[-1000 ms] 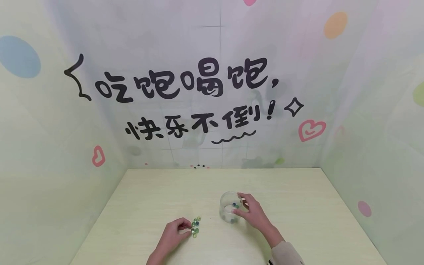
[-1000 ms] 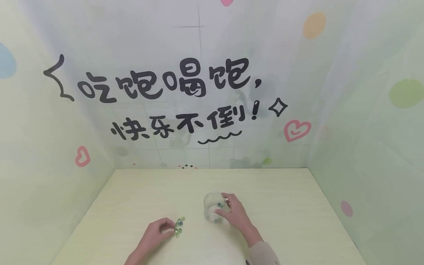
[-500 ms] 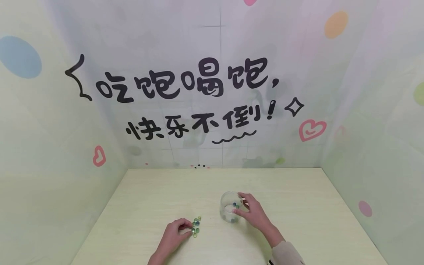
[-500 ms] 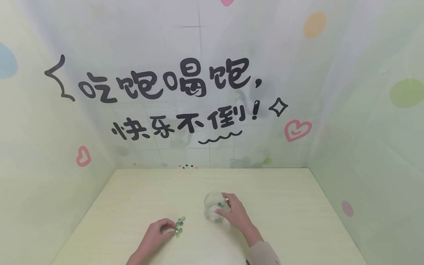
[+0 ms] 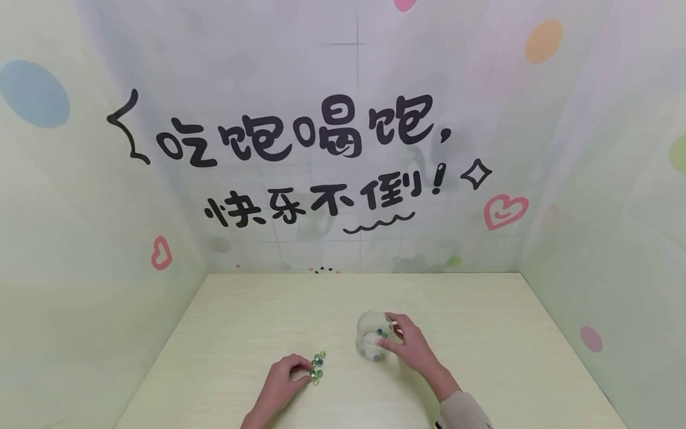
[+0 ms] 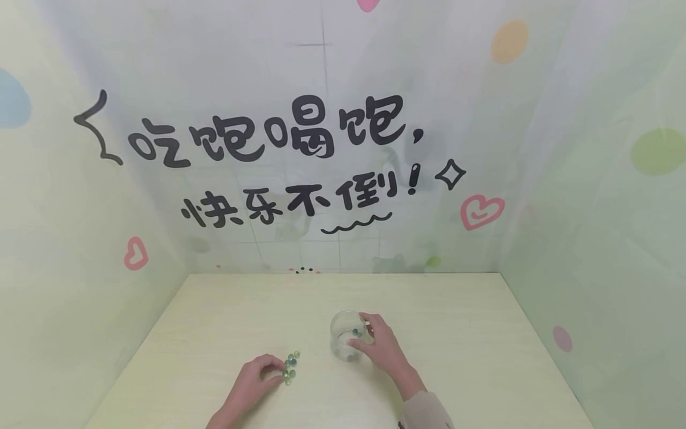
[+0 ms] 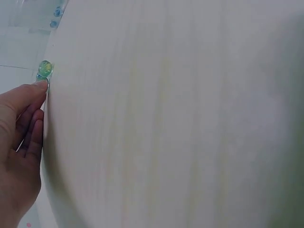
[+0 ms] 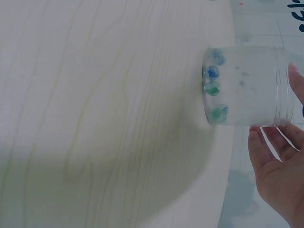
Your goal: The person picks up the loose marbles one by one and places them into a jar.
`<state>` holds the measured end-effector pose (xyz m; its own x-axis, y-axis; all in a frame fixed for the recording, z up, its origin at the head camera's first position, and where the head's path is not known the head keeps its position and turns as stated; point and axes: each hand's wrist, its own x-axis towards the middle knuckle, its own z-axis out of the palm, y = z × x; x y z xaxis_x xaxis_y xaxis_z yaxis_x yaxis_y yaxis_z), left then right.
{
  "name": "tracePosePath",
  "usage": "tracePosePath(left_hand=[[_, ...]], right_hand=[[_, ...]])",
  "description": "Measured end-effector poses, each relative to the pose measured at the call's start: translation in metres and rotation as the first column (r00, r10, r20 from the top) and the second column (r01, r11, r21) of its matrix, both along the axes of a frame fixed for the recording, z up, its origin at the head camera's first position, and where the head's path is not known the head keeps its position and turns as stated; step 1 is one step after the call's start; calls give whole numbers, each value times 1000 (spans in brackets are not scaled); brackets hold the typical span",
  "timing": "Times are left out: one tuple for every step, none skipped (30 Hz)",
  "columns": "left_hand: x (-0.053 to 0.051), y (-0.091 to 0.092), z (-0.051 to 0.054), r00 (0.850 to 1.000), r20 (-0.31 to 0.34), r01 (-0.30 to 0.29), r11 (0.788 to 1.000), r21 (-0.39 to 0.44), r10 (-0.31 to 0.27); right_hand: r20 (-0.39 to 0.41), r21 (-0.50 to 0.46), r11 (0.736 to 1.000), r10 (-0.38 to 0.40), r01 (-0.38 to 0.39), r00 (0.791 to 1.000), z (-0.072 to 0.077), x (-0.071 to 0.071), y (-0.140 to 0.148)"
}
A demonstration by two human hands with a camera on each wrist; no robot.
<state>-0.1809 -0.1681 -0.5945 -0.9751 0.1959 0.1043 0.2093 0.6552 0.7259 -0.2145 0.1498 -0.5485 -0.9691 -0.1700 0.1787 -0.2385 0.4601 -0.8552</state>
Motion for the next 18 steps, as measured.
tracePosePath(left_hand=[[0, 0, 0, 1000, 2, 0, 1000, 2, 0], [0, 0, 0, 1000, 3, 1, 1000, 0, -1], [0, 0, 0, 1000, 3, 1, 1000, -3, -1], [0, 0, 0, 1000, 5, 2, 1000, -4, -2], [0, 0, 1, 1000, 9, 2, 1000, -5, -2], [0, 0, 1, 1000, 12, 1, 1000, -6, -1], [0, 1, 1, 1000, 17, 0, 1000, -7, 0], [0, 1, 2, 1000, 22, -1, 1000, -8, 1], [0, 1, 2, 1000, 28, -3, 1000, -7, 3], [0, 1, 2, 999, 33, -5, 1000, -6, 5], [0, 1, 3, 999, 37, -6, 1000, -6, 6], [0, 1, 3, 999, 40, -8, 1000, -5, 8], [0, 1, 3, 999, 43, -10, 1000, -4, 11], [0, 1, 3, 999, 45, -12, 1000, -3, 12], [0, 2, 3, 999, 49, -15, 1000, -1, 15], [0, 2, 3, 999, 51, -17, 1000, 0, 17], [-1, 2, 3, 998, 52, -20, 1000, 2, 20], [-1, 2, 3, 998, 55, -25, 1000, 5, 24]], right_hand=[[2, -1, 1000, 1, -1, 1000, 0, 0, 0], [3, -1, 1000, 1, -1, 1000, 0, 0, 0], [2, 0, 1000, 1, -1, 1000, 0, 0, 0], [4, -2, 1000, 1, -1, 1000, 0, 0, 0], [6, -4, 1000, 0, 0, 1000, 0, 0, 0], [6, -4, 1000, 0, 0, 1000, 0, 0, 0], [7, -5, 1000, 1, -1, 1000, 0, 1, 0], [6, -4, 1000, 1, -1, 1000, 0, 1, 0], [5, -5, 1000, 1, -1, 1000, 1, 1, 0], [4, -7, 1000, 2, -2, 1000, 1, 1, 0], [4, -8, 1000, 2, -2, 1000, 1, 1, 0], [1, -8, 1000, 2, -2, 1000, 1, 1, 0], [2, -12, 1000, 3, -3, 1000, 1, 1, 0], [3, -16, 1000, 2, -2, 1000, 2, 1, -1], [3, -17, 1000, 2, -2, 1000, 2, 1, -1], [3, -17, 1000, 2, -2, 1000, 2, 1, -1], [3, -17, 1000, 2, -2, 1000, 2, 1, -1], [2, -13, 1000, 2, -2, 1000, 1, 1, -1]])
